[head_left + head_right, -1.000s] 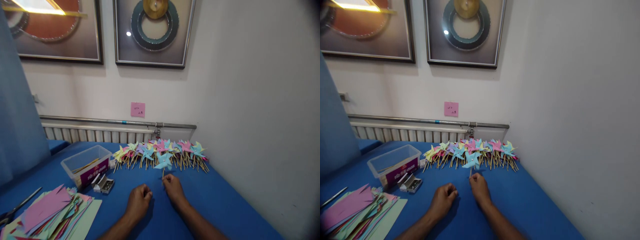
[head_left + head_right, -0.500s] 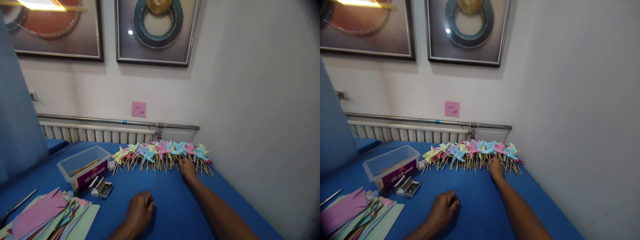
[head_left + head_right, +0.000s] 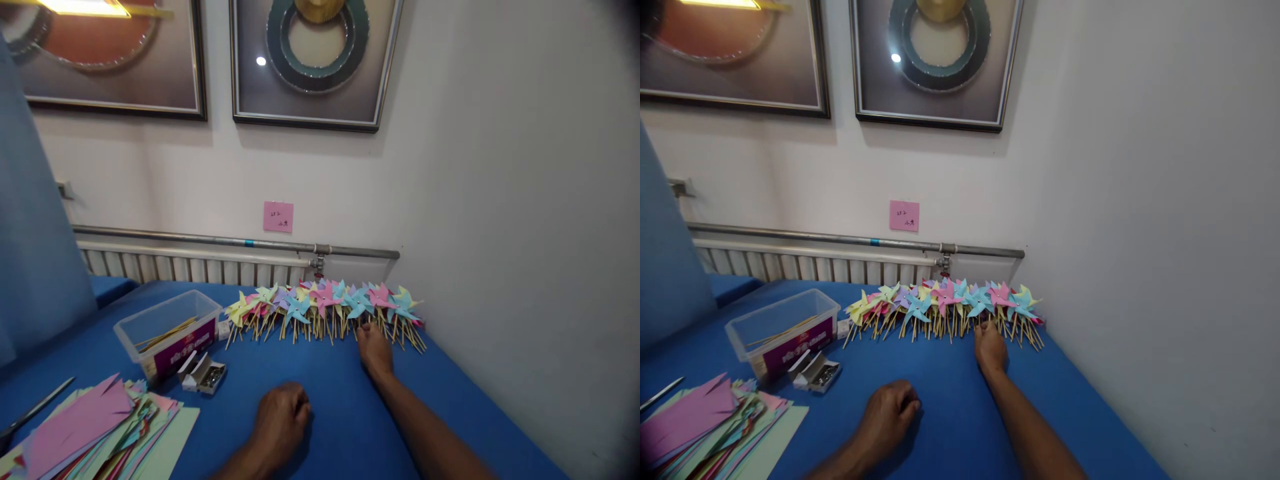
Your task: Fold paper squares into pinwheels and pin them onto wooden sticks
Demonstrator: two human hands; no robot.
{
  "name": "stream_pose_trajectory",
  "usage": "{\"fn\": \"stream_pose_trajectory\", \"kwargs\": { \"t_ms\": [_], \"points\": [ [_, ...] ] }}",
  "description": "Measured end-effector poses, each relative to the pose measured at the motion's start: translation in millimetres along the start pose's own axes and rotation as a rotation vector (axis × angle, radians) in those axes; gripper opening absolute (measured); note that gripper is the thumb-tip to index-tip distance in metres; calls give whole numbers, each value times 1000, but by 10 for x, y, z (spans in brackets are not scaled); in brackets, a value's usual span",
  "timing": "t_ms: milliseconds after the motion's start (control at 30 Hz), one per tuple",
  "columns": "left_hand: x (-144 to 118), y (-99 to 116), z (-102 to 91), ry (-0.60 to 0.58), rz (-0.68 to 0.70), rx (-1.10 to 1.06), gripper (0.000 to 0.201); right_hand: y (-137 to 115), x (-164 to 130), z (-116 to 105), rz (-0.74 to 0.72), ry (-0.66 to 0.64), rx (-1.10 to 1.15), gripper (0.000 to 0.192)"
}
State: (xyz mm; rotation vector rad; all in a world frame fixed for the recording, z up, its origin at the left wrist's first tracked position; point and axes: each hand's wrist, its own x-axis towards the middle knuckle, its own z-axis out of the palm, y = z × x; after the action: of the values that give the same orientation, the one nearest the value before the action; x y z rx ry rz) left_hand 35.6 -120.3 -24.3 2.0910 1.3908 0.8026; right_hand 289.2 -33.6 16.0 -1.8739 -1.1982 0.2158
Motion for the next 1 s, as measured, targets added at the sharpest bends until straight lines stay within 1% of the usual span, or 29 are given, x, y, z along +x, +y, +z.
{"fn": "stream_pose_trajectory", "kwargs": {
  "t_ms": [67, 133, 200, 300, 333, 400, 433, 500, 667, 767, 833, 933, 1000],
  "points": [
    [0, 7, -3, 15, 0, 6, 17, -59, -189, 44, -40, -17, 100, 20],
    [6, 3, -19, 39, -1, 0, 16, -154, -444, 146, -69, -82, 204, 22],
    [23, -17, -53, 82, -15, 2, 17, -277, -751, 283, -85, -171, 299, 26],
    [62, -73, -131, 147, -66, 38, 19, -468, -1223, 460, -95, -267, 398, 34],
    [75, -92, -160, 160, -88, 54, 20, -517, -1359, 493, -99, -303, 433, 35],
    [95, -124, -212, 169, -128, 77, 21, -576, -1573, 512, -100, -420, 542, 35],
    [103, -134, -233, 170, -140, 86, 21, -584, -1645, 503, -127, -431, 560, 34],
    [116, -146, -262, 169, -156, 110, 19, -568, -1727, 470, -172, -435, 537, 34],
    [136, -171, -259, 147, -179, 169, 18, -514, -1746, 428, -164, -457, 510, 33],
    [118, -195, -243, 128, -166, 185, 17, -538, -1767, 437, -213, -480, 510, 30],
    [93, -184, -258, 136, -145, 213, 19, -560, -1789, 444, -239, -491, 495, 29],
    [56, -76, -357, 180, -102, 299, 22, -570, -1805, 452, -237, -495, 455, 29],
    [19, 43, -466, 172, -73, 365, 25, -563, -1798, 458, -229, -475, 445, 30]
  ]
}}
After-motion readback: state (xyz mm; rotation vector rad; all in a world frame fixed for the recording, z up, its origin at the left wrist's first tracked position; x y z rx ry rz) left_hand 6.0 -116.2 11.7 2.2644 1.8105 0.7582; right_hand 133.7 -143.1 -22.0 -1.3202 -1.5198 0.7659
